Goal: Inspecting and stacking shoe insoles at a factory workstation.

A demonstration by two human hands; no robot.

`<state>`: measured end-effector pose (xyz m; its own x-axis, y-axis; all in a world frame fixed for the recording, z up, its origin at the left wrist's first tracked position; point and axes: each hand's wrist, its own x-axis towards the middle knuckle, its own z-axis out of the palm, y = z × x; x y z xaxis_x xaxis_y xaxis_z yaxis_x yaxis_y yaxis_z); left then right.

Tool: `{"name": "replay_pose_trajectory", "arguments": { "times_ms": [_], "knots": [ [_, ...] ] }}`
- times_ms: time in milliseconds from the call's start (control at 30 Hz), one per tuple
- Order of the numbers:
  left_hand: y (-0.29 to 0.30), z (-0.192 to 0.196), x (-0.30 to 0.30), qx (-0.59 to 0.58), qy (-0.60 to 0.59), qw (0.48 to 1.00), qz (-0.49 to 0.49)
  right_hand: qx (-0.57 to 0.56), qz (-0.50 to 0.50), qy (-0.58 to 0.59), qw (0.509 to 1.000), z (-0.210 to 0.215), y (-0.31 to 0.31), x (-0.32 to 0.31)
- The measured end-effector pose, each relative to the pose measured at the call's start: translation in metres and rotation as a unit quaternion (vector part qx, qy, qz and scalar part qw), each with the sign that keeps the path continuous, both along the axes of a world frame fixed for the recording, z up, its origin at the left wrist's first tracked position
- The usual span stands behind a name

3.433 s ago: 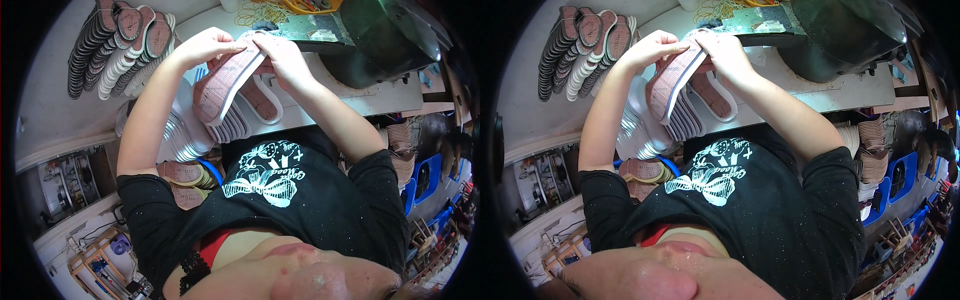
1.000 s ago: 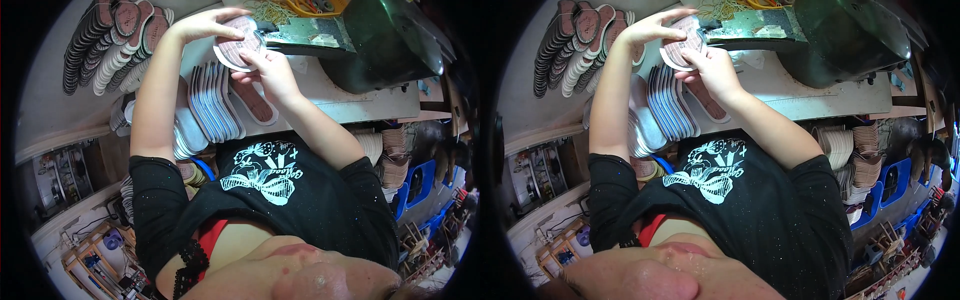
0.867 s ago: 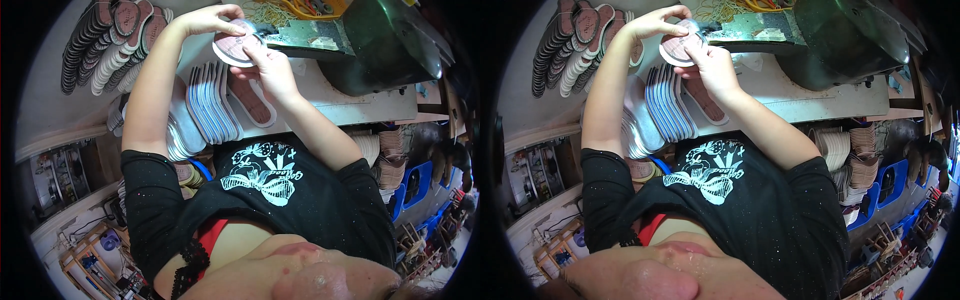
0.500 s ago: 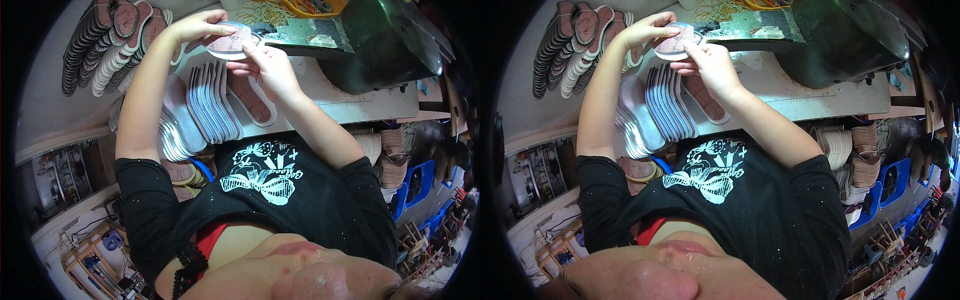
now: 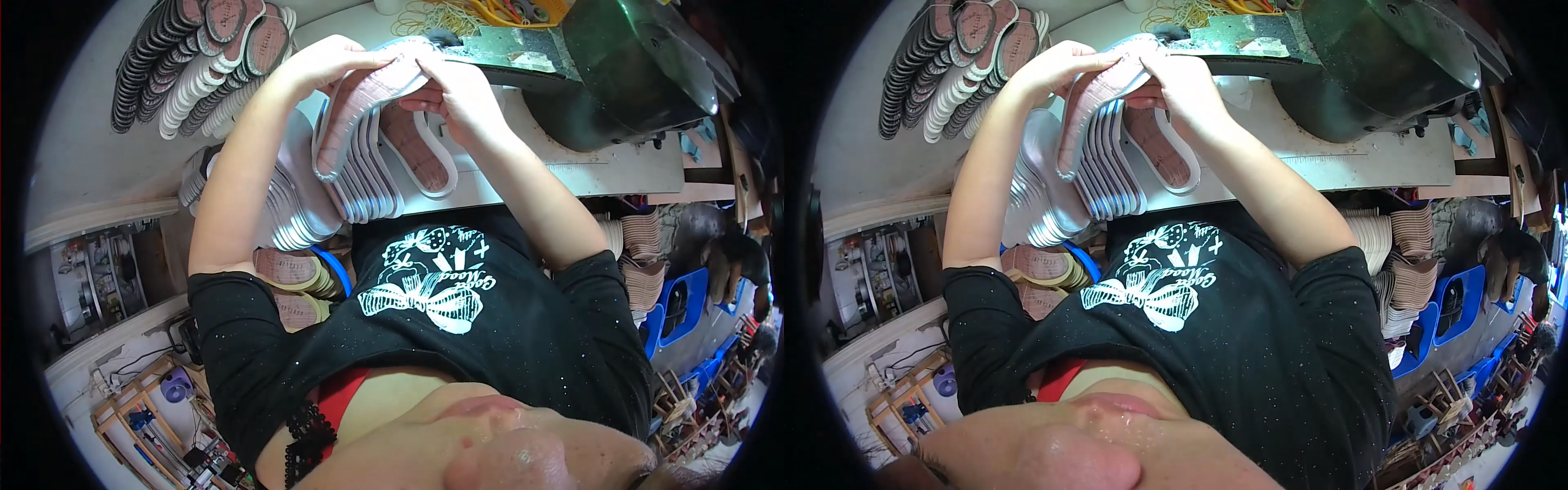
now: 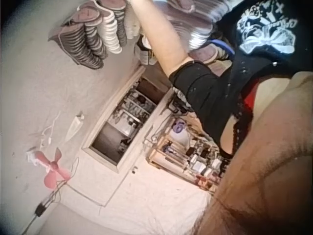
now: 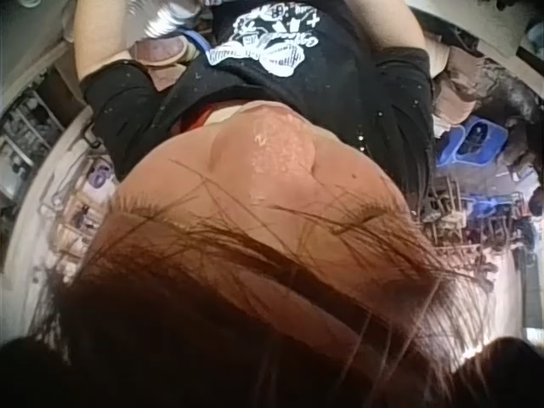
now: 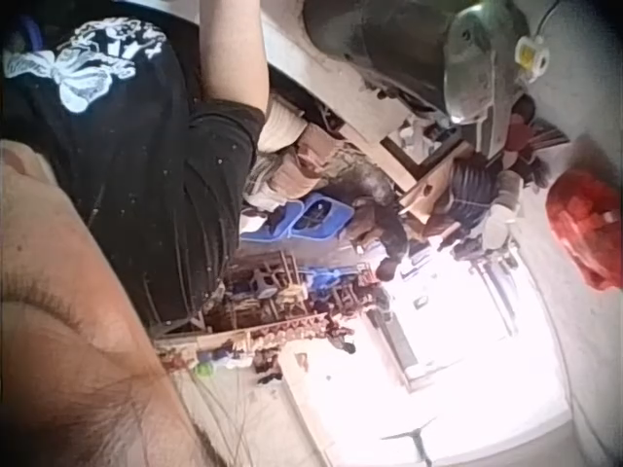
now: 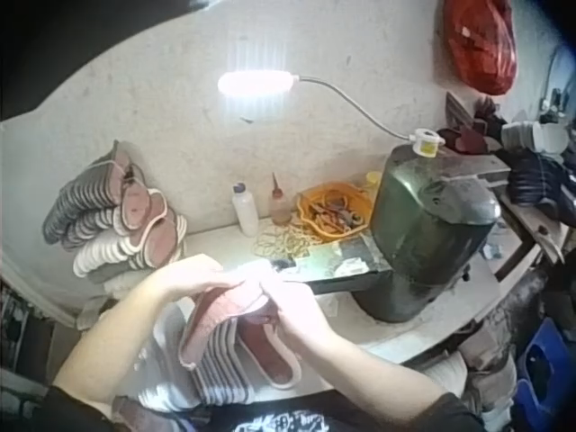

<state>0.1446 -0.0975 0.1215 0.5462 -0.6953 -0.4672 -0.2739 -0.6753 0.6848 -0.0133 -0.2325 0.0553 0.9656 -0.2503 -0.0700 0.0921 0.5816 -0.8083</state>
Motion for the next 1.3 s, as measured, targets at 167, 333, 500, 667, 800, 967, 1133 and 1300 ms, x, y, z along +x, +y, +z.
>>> {"name": "replay_pose_trajectory", "arguments": {
  "times_ms": [167,333,500,667,800,967,1133,1300],
  "knots": [
    [-0.003,0.014,-0.035,-0.004,0.036,0.999,0.021,-0.018,-0.013,0.056,0.998,0.007,-0.005,-0.005],
    [-0.004,0.010,-0.042,0.019,0.099,0.993,0.058,-0.259,0.068,0.041,0.963,0.003,0.007,-0.023],
    [-0.002,0.013,-0.047,-0.018,0.071,0.997,0.009,-0.202,0.008,-0.002,0.979,-0.011,0.008,-0.013],
    [-0.004,0.003,-0.039,-0.069,0.004,0.995,0.066,-0.129,0.019,0.010,0.991,-0.008,0.005,-0.003],
    [-0.008,-0.009,-0.036,-0.091,-0.036,0.992,0.084,-0.225,0.083,0.060,0.969,-0.012,-0.008,-0.032],
    [-0.013,-0.014,-0.025,-0.114,-0.068,0.988,0.079,-0.118,0.128,0.111,0.978,0.003,-0.008,-0.063],
    [-0.023,-0.023,-0.006,-0.105,-0.075,0.988,0.086,-0.180,0.065,0.104,0.976,0.008,-0.012,-0.045],
    [-0.001,-0.056,-0.024,-0.292,-0.008,0.922,0.253,-0.312,-0.013,0.064,0.948,0.008,0.009,-0.026]
  ]
}}
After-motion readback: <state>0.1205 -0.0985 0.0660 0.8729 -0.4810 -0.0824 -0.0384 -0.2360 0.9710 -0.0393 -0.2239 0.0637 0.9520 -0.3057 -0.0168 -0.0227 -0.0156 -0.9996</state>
